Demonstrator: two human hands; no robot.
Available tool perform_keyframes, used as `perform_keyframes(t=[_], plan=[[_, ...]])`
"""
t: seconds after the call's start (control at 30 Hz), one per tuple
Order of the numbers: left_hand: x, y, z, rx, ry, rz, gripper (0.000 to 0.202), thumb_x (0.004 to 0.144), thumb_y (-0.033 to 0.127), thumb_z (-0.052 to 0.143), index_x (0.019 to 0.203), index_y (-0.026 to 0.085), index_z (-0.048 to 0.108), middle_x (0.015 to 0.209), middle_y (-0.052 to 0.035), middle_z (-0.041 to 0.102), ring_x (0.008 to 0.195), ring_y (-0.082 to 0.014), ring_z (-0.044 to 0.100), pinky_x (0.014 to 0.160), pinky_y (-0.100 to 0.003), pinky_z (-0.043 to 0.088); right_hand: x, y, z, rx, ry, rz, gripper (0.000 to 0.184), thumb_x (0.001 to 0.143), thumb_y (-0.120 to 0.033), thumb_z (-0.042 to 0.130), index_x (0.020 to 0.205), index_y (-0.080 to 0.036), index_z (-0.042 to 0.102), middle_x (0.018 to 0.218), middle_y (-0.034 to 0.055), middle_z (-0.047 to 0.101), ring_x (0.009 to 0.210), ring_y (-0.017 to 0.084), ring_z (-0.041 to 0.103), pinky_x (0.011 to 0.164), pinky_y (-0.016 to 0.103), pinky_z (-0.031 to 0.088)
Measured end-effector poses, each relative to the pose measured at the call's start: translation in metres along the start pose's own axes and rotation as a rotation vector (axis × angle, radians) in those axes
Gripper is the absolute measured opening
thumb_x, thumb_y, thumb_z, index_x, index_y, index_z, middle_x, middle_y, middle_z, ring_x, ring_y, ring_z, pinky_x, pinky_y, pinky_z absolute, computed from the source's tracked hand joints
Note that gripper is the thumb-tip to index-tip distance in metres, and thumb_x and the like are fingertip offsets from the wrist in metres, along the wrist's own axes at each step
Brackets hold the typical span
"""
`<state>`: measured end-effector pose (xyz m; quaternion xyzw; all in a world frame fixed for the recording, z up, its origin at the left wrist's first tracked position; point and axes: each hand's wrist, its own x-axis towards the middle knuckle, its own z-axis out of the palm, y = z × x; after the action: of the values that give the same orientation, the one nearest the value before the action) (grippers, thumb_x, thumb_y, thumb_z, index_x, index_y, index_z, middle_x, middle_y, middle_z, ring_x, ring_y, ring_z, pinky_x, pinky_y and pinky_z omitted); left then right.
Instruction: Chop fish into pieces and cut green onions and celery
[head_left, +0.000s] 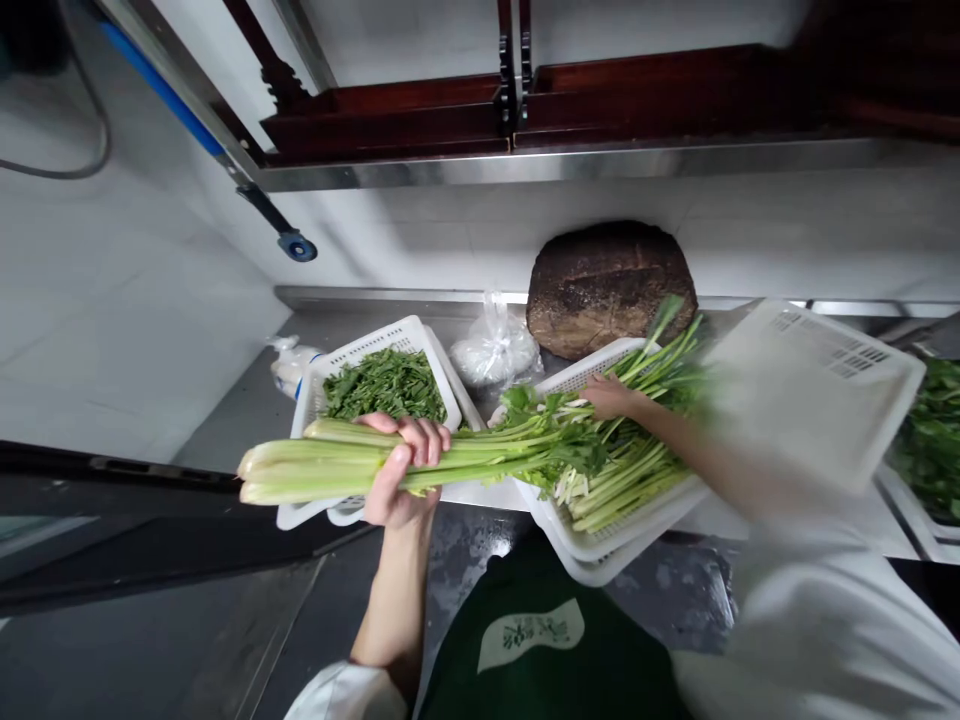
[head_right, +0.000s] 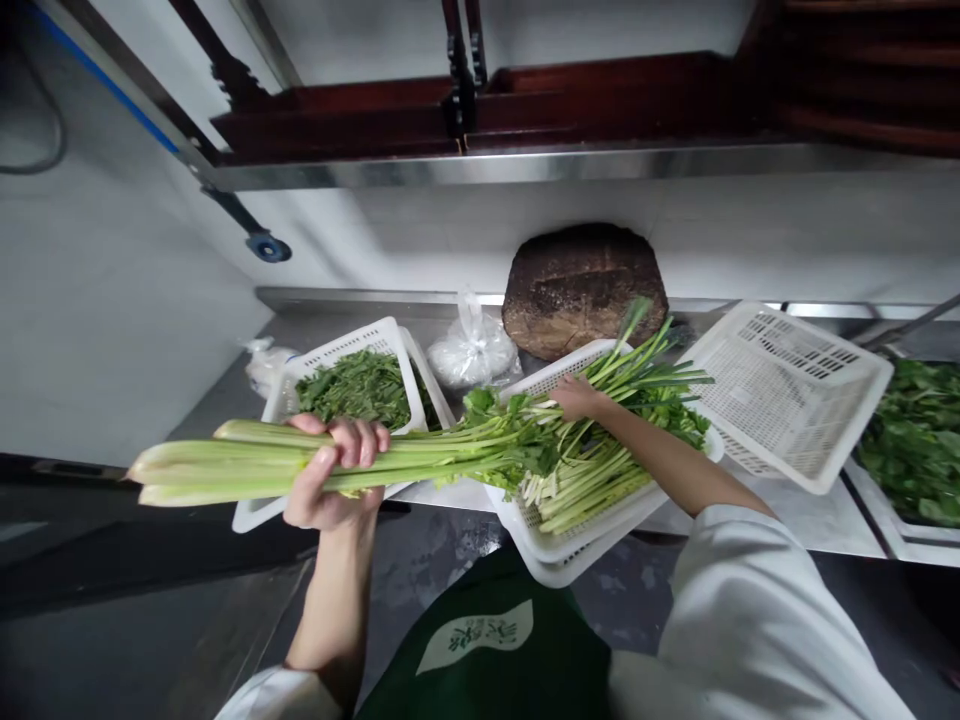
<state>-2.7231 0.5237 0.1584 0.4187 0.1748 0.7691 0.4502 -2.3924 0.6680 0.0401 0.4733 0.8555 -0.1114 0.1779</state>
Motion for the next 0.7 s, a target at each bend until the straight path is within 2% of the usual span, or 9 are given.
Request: perform_keyframes(t=[0.1,0.2,0.3,0.37,0.5,0.6,0.67,0.7], plan=[[-0.004,0.002,-0.011,0.006,0.034,-0.039,0.021,0.081,0.027,0.076,0.096,0.023,0.061,0.057,0.0074,0.044,0.047,-0.01,0.041,0.056,-0.027,0.043,-0.011,-0.001,-0.018,-0.001,-0.014,0.026,0.035,0.083,-0.032,0.071,0.114,-0.016,0.075,0.129,0.0188,0.068,0.124,0.038,0.061,0.104,0.05,0.048],[-0.006,0.004,-0.017,-0.025,0.098,-0.077,0.025,0.078,0.029,0.079,0.093,0.022,0.06,0.055,0.0087,0.039,0.046,-0.0094,0.039,0.055,-0.026,0.043,-0.025,0.003,-0.042,0.06,-0.005,0.043,0.034,0.085,-0.024,0.065,0.117,-0.014,0.071,0.12,0.0176,0.073,0.111,0.032,0.068,0.095,0.037,0.05],[-0.002,0.004,-0.016,-0.058,0.153,-0.117,0.03,0.073,0.031,0.082,0.087,0.022,0.057,0.056,0.0094,0.034,0.047,-0.0084,0.037,0.055,-0.025,0.044,-0.042,0.013,-0.064,0.116,0.128,0.066,0.036,0.086,-0.023,0.063,0.121,-0.014,0.067,0.115,0.0165,0.075,0.103,0.029,0.07,0.085,0.031,0.048],[0.002,0.001,-0.013,-0.076,0.157,-0.143,0.032,0.072,0.032,0.083,0.085,0.022,0.056,0.057,0.0088,0.038,0.049,-0.0084,0.04,0.057,-0.026,0.048,-0.054,0.021,-0.079,0.173,0.262,0.096,0.039,0.089,-0.026,0.061,0.127,-0.014,0.063,0.111,0.015,0.076,0.098,0.028,0.07,0.081,0.03,0.048],[0.015,-0.017,0.006,-0.092,0.072,-0.217,0.03,0.072,0.032,0.085,0.085,0.022,0.061,0.068,0.0041,0.056,0.061,-0.0115,0.057,0.068,-0.03,0.058,-0.079,0.036,-0.118,0.35,0.556,0.09,0.045,0.096,-0.038,0.056,0.136,-0.015,0.057,0.103,0.0111,0.076,0.086,0.026,0.069,0.077,0.03,0.048],[0.036,-0.038,0.031,-0.023,-0.037,-0.273,0.033,0.071,0.035,0.09,0.085,0.021,0.064,0.094,-0.0046,0.071,0.089,-0.0208,0.071,0.085,-0.039,0.063,-0.096,0.034,-0.153,0.427,0.703,-0.028,0.042,0.096,-0.046,0.057,0.122,-0.014,0.064,0.093,0.0095,0.074,0.077,0.023,0.065,0.076,0.033,0.049],[0.055,-0.052,0.051,0.025,-0.114,-0.272,0.036,0.071,0.041,0.091,0.084,0.021,0.063,0.12,-0.0112,0.071,0.117,-0.03,0.068,0.099,-0.048,0.06,-0.103,0.022,-0.171,0.462,0.708,-0.099,0.039,0.094,-0.047,0.059,0.112,-0.013,0.067,0.086,0.0079,0.073,0.07,0.02,0.061,0.071,0.033,0.049],[0.065,-0.059,0.06,0.034,-0.143,-0.256,0.038,0.073,0.045,0.09,0.084,0.021,0.062,0.13,-0.0129,0.069,0.127,-0.0335,0.064,0.104,-0.051,0.057,-0.104,0.013,-0.176,0.489,0.654,-0.122,0.037,0.094,-0.046,0.059,0.109,-0.013,0.068,0.084,0.0071,0.072,0.066,0.019,0.059,0.067,0.032,0.048]])
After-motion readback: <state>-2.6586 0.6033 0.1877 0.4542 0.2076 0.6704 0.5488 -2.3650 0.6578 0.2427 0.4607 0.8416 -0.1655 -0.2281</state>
